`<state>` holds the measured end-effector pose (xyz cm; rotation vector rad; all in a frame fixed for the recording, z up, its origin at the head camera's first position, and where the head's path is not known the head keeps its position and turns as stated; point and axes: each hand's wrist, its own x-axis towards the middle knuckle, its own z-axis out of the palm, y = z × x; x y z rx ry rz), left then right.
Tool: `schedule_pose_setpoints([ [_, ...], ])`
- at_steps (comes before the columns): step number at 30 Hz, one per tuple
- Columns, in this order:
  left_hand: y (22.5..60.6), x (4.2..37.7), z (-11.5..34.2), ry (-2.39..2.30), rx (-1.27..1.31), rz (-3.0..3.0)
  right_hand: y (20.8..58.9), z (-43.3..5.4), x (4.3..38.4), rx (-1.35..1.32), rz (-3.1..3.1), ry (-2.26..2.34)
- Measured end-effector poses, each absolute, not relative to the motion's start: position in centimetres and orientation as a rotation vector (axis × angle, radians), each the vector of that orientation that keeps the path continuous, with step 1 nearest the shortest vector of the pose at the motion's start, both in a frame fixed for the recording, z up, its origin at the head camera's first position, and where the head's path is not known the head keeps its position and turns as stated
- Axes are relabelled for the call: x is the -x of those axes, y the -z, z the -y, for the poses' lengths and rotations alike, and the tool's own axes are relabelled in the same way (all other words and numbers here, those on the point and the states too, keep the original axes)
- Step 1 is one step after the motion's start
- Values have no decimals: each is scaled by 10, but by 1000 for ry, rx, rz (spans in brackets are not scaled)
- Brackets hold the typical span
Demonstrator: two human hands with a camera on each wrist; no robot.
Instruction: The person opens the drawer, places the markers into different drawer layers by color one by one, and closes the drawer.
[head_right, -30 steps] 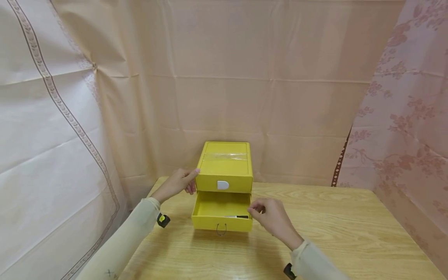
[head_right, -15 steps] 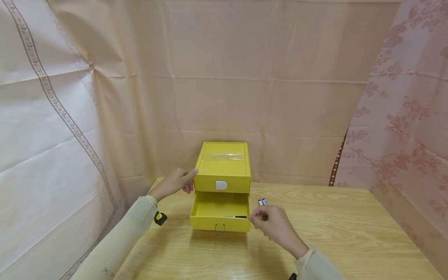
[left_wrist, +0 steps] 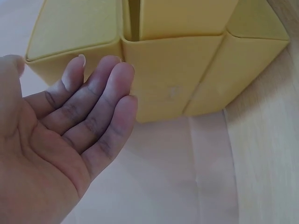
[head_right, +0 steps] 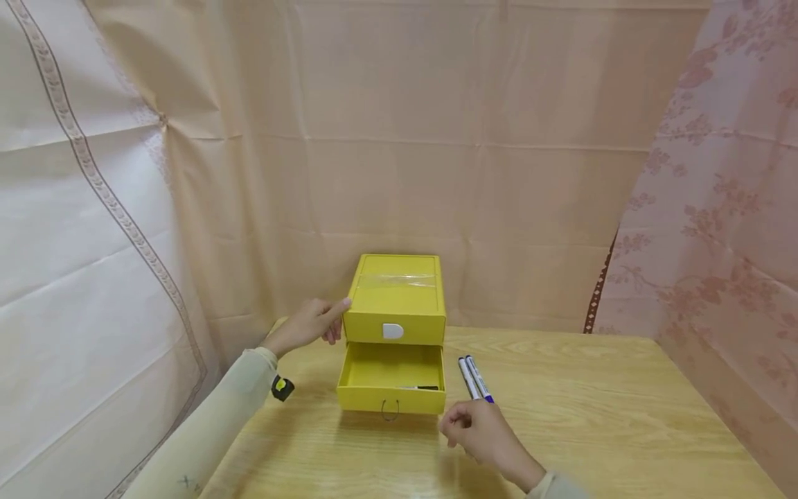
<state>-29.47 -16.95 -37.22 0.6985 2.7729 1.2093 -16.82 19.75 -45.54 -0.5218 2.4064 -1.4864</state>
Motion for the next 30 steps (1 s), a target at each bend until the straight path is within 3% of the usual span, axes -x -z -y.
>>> schedule_pose_setpoints([
  [11, 381, 298, 169, -1269, -705, -2740, 476, -182, 166, 521, -2297, 1535],
  [30, 381, 296, 165, -1302, -739, -2757, 469, -149, 164, 497, -2216, 1606],
])
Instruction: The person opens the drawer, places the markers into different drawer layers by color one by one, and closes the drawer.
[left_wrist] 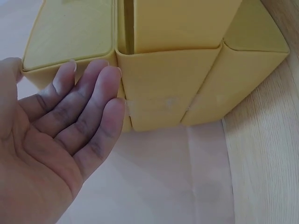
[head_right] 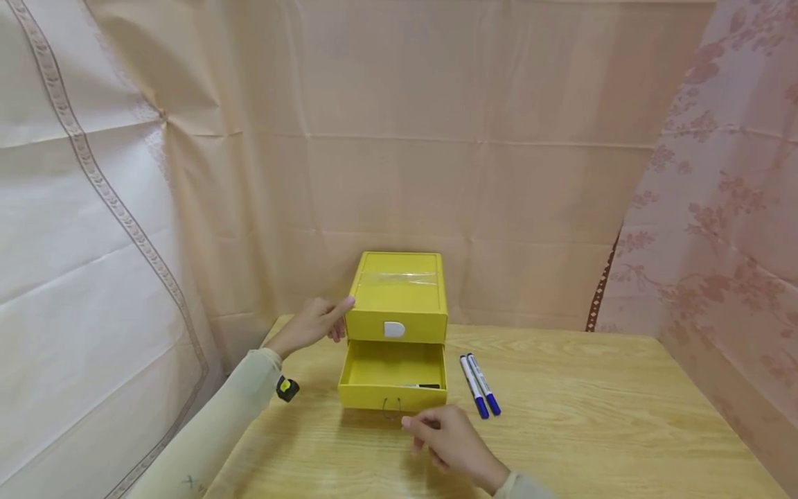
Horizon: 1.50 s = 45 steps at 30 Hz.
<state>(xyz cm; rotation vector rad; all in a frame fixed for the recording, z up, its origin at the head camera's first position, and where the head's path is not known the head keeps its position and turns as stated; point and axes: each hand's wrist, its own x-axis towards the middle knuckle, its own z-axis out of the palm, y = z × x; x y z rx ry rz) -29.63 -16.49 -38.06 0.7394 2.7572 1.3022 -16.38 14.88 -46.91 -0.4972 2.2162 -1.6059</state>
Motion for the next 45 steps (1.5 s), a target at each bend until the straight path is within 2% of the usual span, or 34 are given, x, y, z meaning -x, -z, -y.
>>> schedule_pose_setpoints([
  [45, 377, 294, 162, -1276, -731, -2772, 469, -123, 178, 398, -2179, 1733],
])
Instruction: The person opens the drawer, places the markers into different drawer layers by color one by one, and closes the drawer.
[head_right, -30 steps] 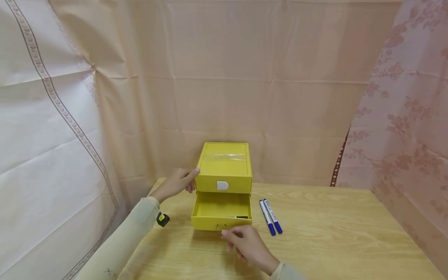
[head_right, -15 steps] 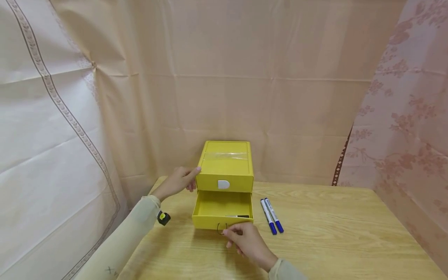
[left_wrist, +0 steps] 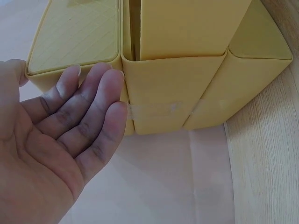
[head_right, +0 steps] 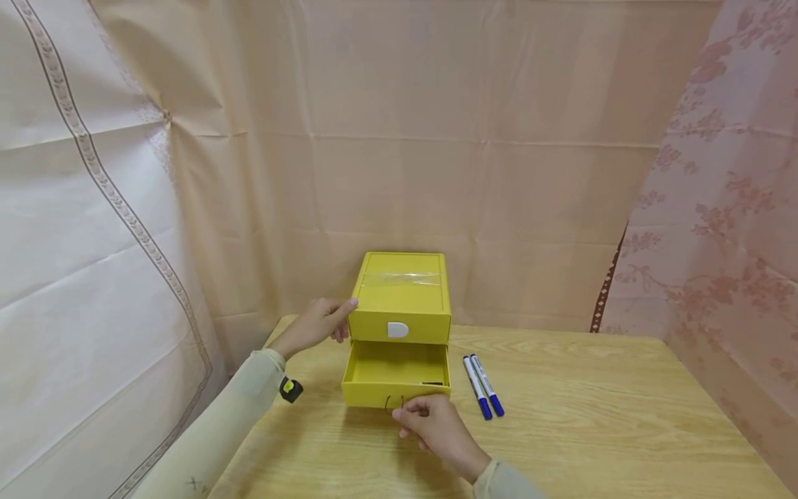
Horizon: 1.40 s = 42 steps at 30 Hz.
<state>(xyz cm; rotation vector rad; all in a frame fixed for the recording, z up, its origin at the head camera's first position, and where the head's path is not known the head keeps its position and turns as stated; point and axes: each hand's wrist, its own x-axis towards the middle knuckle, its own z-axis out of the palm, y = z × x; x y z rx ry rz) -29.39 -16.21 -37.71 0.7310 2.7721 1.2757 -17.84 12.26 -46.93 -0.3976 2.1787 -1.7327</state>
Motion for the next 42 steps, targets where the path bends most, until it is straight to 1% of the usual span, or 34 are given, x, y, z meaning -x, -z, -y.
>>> schedule_pose_setpoints([
  [14, 374, 293, 162, -1245, -722, -2779, 468, -124, 188, 391, -2131, 1732],
  [42, 376, 294, 163, -1332, -689, -2743, 470, -123, 212, 372, -2203, 1718],
])
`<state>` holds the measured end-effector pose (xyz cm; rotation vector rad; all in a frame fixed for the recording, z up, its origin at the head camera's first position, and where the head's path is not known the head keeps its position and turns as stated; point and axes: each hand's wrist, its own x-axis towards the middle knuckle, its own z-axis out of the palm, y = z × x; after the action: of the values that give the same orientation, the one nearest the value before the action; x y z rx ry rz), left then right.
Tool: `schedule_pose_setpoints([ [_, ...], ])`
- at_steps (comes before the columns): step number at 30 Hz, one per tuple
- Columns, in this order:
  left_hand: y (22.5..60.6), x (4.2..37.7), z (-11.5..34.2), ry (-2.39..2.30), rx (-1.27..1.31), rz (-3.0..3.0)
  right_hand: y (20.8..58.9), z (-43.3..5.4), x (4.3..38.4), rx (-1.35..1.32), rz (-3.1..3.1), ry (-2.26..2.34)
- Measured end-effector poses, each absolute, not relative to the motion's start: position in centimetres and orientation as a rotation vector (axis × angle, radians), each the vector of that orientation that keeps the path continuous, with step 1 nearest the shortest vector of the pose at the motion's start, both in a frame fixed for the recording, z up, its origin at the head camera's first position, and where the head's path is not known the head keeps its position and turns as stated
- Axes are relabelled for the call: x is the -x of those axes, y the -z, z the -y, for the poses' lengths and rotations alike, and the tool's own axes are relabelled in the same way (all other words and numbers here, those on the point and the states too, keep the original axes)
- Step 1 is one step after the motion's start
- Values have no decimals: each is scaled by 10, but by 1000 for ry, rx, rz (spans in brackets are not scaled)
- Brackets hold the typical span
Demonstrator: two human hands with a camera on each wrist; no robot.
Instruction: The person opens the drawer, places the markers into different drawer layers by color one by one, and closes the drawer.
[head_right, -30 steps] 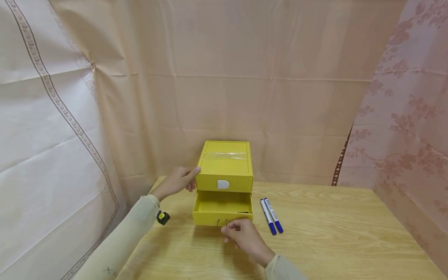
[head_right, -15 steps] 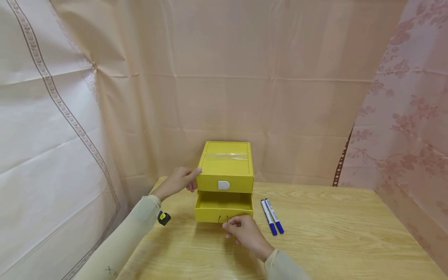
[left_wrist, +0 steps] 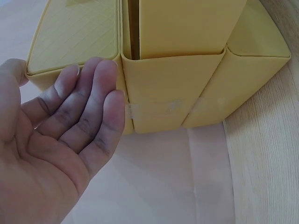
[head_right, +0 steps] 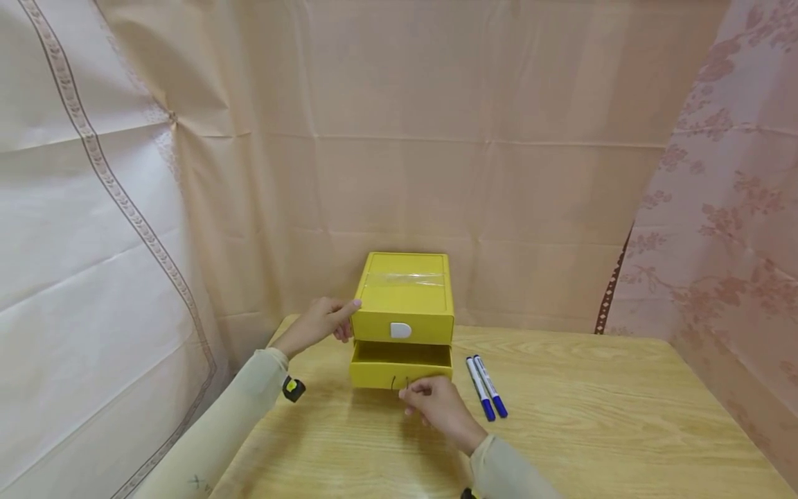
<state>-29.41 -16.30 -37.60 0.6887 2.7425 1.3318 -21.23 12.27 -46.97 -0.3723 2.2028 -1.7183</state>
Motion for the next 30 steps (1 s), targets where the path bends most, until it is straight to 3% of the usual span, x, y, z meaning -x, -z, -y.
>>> schedule_pose_setpoints([
  [30, 374, 292, 162, -1333, -656, -2724, 472, -120, 239, 367, -2229, 1761],
])
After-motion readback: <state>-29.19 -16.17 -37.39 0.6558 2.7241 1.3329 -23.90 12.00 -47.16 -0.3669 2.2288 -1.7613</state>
